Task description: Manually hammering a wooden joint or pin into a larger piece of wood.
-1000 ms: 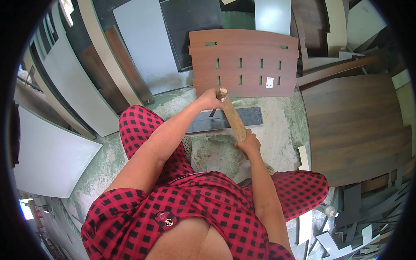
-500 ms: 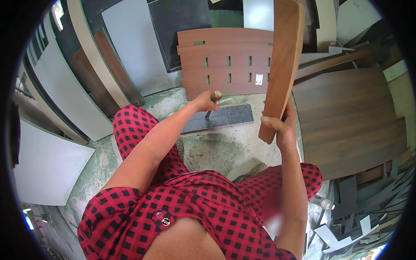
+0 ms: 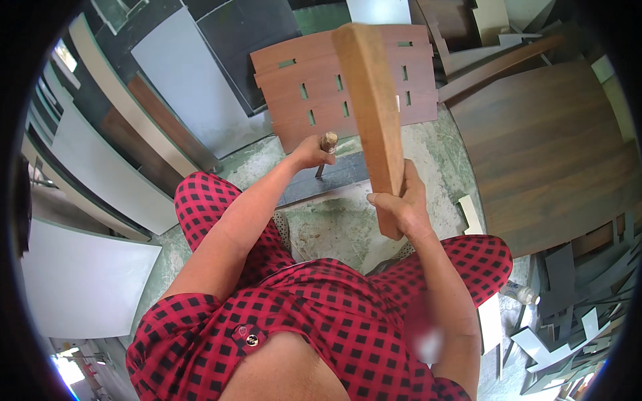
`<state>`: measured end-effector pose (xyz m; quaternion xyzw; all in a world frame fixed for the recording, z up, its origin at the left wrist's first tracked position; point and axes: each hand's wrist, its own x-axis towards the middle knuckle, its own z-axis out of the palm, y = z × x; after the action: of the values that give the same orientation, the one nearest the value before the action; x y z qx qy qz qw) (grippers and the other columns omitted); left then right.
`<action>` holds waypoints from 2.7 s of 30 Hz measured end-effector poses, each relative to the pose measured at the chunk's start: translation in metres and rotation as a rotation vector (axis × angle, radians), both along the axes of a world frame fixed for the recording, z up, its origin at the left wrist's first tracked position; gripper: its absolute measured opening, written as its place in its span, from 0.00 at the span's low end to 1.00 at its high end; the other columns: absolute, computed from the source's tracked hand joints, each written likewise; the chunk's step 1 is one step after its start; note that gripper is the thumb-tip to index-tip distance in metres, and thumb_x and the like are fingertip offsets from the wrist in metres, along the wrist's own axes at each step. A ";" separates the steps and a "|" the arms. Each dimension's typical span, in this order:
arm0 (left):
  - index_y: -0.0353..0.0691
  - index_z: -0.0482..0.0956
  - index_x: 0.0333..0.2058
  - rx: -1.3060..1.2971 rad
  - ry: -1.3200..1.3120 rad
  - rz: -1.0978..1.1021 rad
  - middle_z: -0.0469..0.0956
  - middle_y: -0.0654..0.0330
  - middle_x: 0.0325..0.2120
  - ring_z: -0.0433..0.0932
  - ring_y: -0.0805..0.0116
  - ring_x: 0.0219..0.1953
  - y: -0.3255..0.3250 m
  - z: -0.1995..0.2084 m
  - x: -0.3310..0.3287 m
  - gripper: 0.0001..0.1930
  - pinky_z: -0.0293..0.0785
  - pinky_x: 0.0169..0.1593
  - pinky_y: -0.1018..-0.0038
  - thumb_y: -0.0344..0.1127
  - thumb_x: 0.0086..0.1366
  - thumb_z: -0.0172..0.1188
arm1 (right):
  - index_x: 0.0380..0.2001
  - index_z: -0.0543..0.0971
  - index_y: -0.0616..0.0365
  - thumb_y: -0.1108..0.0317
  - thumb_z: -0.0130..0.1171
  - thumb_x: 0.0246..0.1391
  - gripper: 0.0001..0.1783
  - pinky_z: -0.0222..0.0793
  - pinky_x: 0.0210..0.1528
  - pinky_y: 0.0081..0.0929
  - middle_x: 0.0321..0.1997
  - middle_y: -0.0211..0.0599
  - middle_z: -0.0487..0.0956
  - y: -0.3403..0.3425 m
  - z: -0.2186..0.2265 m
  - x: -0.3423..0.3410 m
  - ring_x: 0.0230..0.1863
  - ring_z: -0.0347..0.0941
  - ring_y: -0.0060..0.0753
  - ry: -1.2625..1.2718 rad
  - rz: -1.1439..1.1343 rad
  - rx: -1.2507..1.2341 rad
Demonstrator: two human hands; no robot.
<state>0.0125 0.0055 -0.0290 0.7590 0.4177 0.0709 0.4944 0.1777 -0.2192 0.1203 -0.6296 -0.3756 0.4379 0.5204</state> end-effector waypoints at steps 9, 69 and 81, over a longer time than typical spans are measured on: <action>0.35 0.79 0.27 -0.007 0.075 0.023 0.80 0.54 0.26 0.79 0.60 0.32 0.002 -0.005 0.004 0.17 0.73 0.38 0.68 0.37 0.37 0.70 | 0.43 0.70 0.68 0.64 0.67 0.28 0.35 0.67 0.45 0.31 0.39 0.46 0.76 0.009 -0.026 -0.002 0.41 0.73 0.39 -0.231 0.117 -0.237; 0.35 0.78 0.27 -0.039 -0.179 0.061 0.80 0.56 0.25 0.79 0.64 0.29 -0.007 -0.013 -0.001 0.16 0.73 0.36 0.69 0.37 0.40 0.71 | 0.44 0.65 0.65 0.56 0.64 0.32 0.36 0.69 0.45 0.40 0.37 0.58 0.77 0.016 -0.036 -0.013 0.41 0.74 0.56 -0.670 0.301 -0.454; 0.37 0.76 0.28 -0.094 -0.113 0.105 0.78 0.59 0.25 0.76 0.67 0.29 0.012 -0.008 -0.013 0.16 0.72 0.36 0.70 0.36 0.39 0.68 | 0.36 0.69 0.67 0.62 0.68 0.31 0.29 0.67 0.37 0.28 0.31 0.41 0.72 0.016 -0.036 -0.005 0.33 0.70 0.32 -0.199 0.044 -0.118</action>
<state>-0.0008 0.0173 -0.0374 0.7066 0.4315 0.1197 0.5480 0.1726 -0.2027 0.0848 -0.6911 -0.4127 0.4058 0.4328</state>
